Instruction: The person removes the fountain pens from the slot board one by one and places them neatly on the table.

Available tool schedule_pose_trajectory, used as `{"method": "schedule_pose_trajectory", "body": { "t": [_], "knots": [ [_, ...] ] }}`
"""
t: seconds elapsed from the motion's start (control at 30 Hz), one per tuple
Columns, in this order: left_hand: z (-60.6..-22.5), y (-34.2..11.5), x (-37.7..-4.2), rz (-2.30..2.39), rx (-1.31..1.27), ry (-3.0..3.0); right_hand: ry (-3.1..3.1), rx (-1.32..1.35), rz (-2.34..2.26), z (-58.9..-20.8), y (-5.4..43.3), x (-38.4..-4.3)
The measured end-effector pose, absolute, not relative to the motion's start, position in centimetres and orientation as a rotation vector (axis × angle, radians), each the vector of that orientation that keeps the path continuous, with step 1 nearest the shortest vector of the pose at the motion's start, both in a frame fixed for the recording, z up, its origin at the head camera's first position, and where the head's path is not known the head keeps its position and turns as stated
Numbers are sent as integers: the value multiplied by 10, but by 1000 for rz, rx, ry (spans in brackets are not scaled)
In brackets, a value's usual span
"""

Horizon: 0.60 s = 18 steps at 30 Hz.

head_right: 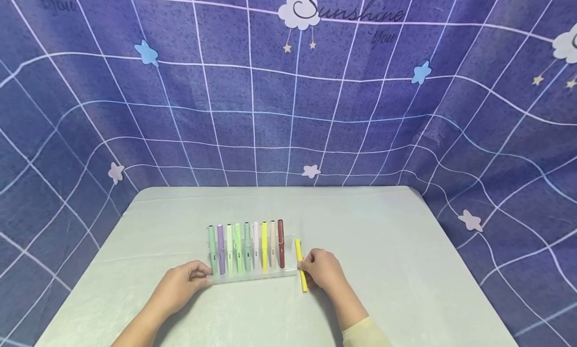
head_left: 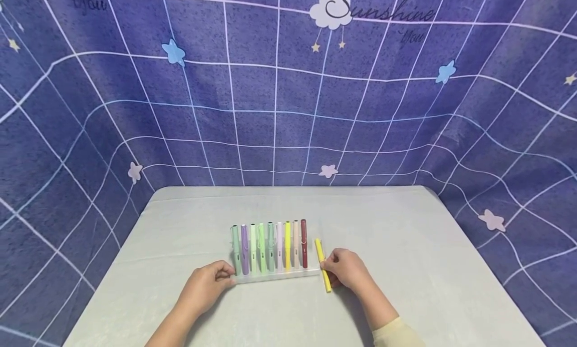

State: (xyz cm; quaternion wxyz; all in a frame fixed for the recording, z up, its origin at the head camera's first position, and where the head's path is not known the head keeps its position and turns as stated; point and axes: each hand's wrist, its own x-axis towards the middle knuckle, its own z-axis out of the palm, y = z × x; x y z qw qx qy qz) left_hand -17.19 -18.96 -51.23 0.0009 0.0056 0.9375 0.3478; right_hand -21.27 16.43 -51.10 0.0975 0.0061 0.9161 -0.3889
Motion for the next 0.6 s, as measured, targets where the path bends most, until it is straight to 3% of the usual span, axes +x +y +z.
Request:
{"method": "schedule_pose_trajectory", "body": {
  "t": [0.6],
  "knots": [
    [-511, -190, -172, 1086, 24, 2933, 2750, -183, -1391, -463, 147, -226]
  ]
}}
